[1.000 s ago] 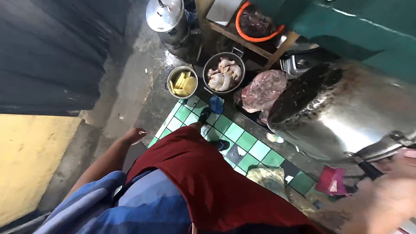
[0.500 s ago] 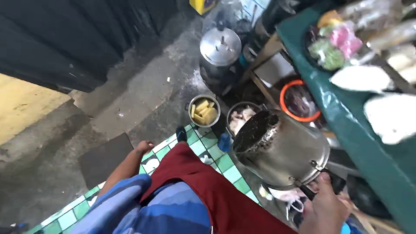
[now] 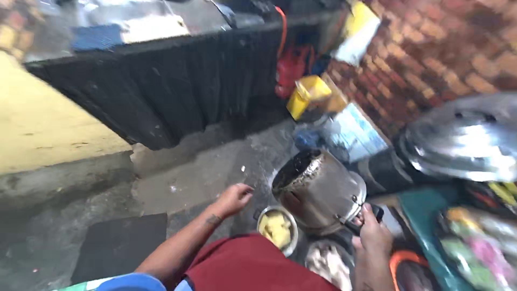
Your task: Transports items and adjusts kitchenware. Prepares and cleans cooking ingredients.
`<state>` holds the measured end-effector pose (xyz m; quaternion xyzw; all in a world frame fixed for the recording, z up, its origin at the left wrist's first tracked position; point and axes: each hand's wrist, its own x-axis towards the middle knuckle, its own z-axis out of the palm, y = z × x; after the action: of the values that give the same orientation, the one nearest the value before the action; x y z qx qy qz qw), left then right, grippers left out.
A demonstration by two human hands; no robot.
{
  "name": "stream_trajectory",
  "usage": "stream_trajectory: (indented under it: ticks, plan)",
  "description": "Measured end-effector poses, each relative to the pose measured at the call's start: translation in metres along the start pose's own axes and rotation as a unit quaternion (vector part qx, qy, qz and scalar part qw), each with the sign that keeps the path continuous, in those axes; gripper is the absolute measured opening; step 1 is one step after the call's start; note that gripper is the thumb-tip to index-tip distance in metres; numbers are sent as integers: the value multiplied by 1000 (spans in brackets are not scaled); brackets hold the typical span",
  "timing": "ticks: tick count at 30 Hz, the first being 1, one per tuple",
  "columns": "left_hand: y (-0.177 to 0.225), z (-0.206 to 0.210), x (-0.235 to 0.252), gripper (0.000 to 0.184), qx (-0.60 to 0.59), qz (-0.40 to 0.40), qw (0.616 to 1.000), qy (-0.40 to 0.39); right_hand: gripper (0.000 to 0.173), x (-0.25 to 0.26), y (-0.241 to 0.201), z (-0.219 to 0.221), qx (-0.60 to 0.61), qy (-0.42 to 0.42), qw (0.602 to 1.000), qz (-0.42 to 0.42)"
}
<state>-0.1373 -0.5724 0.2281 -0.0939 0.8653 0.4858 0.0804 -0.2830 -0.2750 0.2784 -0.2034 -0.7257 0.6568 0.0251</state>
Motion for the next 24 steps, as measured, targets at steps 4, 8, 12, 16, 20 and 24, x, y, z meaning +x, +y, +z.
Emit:
stream_trajectory:
  ticks: [4, 8, 12, 16, 20, 24]
  plan:
    - [35, -36, 20, 27, -8, 182, 983, 16, 29, 5, -35, 81, -53, -67, 995, -48]
    - [33, -106, 42, 25, 0, 223, 974, 48, 28, 25, -75, 159, -97, -151, 974, -141]
    - [24, -184, 80, 23, 39, 255, 950, 174, 15, 60, -125, 249, -34, -264, 938, -223]
    - [33, -261, 135, 19, 114, 310, 912, 243, 16, 82, -188, 361, 46, -330, 917, -220]
    - [43, -329, 175, 23, 209, 317, 867, 322, 23, 81, -248, 490, 135, -396, 888, -191]
    - [63, -413, 201, 25, 364, 198, 803, 428, 24, 50, -292, 617, 191, -536, 791, -226]
